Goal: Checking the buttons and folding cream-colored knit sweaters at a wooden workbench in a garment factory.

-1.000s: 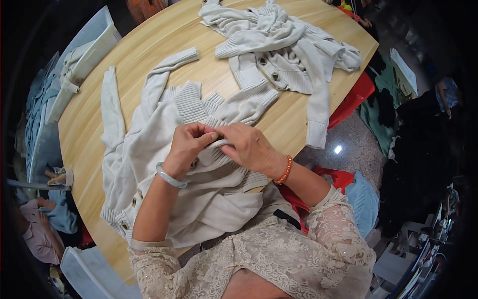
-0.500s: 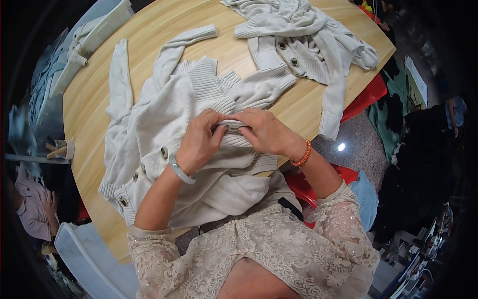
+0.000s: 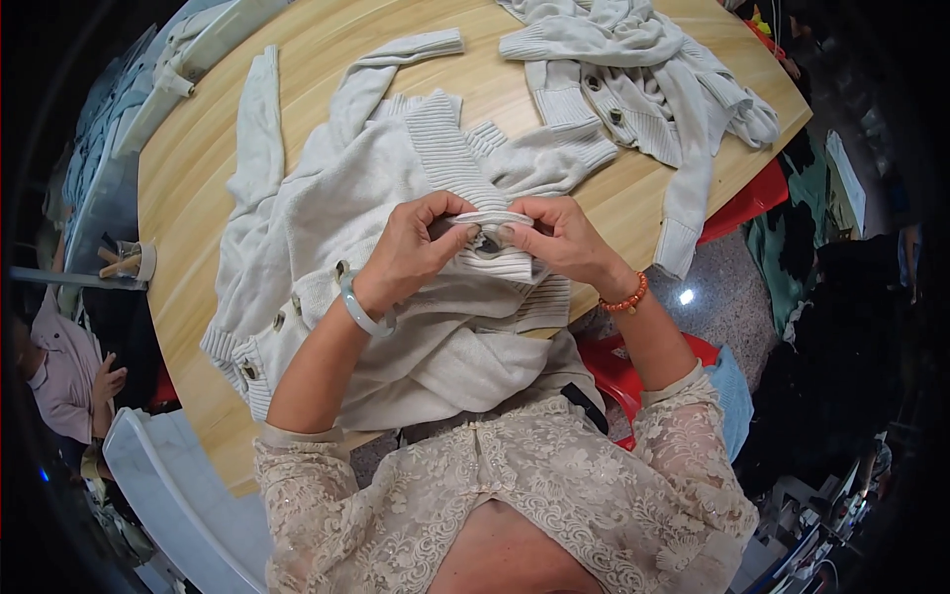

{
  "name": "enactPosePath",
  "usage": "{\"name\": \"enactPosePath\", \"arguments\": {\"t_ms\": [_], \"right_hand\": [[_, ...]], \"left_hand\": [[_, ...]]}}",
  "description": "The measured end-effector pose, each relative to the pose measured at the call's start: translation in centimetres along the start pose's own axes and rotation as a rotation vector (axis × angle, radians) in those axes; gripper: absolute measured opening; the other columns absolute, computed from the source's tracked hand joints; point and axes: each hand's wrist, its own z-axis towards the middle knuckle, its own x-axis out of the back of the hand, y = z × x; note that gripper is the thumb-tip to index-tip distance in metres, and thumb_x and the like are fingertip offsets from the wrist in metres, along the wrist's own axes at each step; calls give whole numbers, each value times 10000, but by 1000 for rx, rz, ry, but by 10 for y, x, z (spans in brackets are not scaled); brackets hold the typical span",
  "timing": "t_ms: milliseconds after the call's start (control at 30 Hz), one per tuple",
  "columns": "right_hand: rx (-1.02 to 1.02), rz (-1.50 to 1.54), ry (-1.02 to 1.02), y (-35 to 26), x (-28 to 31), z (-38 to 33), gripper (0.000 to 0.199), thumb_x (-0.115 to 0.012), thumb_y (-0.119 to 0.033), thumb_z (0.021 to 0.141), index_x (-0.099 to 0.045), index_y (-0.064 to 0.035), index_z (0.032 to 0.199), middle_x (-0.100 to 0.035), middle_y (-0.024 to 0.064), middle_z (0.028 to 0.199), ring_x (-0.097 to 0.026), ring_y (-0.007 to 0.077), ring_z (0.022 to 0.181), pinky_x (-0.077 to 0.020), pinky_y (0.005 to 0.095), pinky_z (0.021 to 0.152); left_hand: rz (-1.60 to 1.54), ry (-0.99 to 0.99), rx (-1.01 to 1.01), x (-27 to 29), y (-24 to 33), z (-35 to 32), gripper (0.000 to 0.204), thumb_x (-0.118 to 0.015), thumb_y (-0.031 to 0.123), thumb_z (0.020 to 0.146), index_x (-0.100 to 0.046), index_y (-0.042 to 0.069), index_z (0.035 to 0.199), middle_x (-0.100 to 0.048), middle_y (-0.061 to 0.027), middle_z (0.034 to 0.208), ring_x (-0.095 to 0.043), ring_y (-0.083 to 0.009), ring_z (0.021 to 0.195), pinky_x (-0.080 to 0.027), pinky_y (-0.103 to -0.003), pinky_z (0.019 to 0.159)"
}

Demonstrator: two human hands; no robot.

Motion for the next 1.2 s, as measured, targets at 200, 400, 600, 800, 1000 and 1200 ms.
{"name": "enactPosePath", "arguments": {"t_ms": [200, 400, 600, 800, 1000, 1200], "right_hand": [[-48, 385, 37, -7, -5, -1, 162, -593, -151, 990, -637, -7, 1048, -639, -39, 918, -550, 9, 803, -464, 183, 714], [89, 261, 87, -25, -8, 2, 175, -645, -142, 945, -614, -26, 1072, -626, -35, 944, -548, 21, 832, -463, 199, 723], [187, -400, -4, -81, -62, -4, 897, -852, -189, 689, -404, -39, 1451, -550, 156, 1220, -569, 293, 954, -483, 368, 852], [360, 443, 221, -59, -37, -26, 362, -650, -272, 909, -590, -23, 1164, -604, 82, 1131, -570, 177, 1069, -463, 346, 945], [696, 218, 698, -103, 56, -70, 520, -496, -411, 977, -486, -3, 1299, -565, 158, 1224, -534, 270, 1190, -425, 405, 1065], [410, 1067, -82, -145, 2, -107, 736, -416, -559, 992, -175, -128, 1537, -233, 151, 1557, -287, 318, 1436, -278, 494, 1185]], "left_hand": [[414, 111, -286, 1, 30, -33, 564, -815, 253, 758, -598, 33, 1229, -612, -128, 1064, -589, -262, 1000, -459, -362, 888], [895, 330, -142, 44, -2, -90, 478, -711, -22, 680, -619, 33, 1145, -634, -127, 1063, -582, -308, 1063, -443, -376, 933], [479, 569, -429, 13, 51, -90, 385, -651, -66, 695, -624, 32, 1066, -618, -160, 945, -602, -364, 869, -500, -391, 757], [695, 425, -817, -41, 108, -71, 786, -845, 121, 642, -510, 107, 1353, -504, -175, 1287, -483, -375, 1210, -365, -468, 1010], [726, 388, -533, -1, 76, -79, 1348, -944, 247, 543, -86, 104, 1573, -309, -295, 1479, -319, -485, 1370, -283, -540, 1137], [167, 43, -721, -44, 113, -24, 1083, -821, 95, 706, -144, 94, 1552, -505, -248, 1388, -577, -360, 1191, -465, -417, 1054]]}}
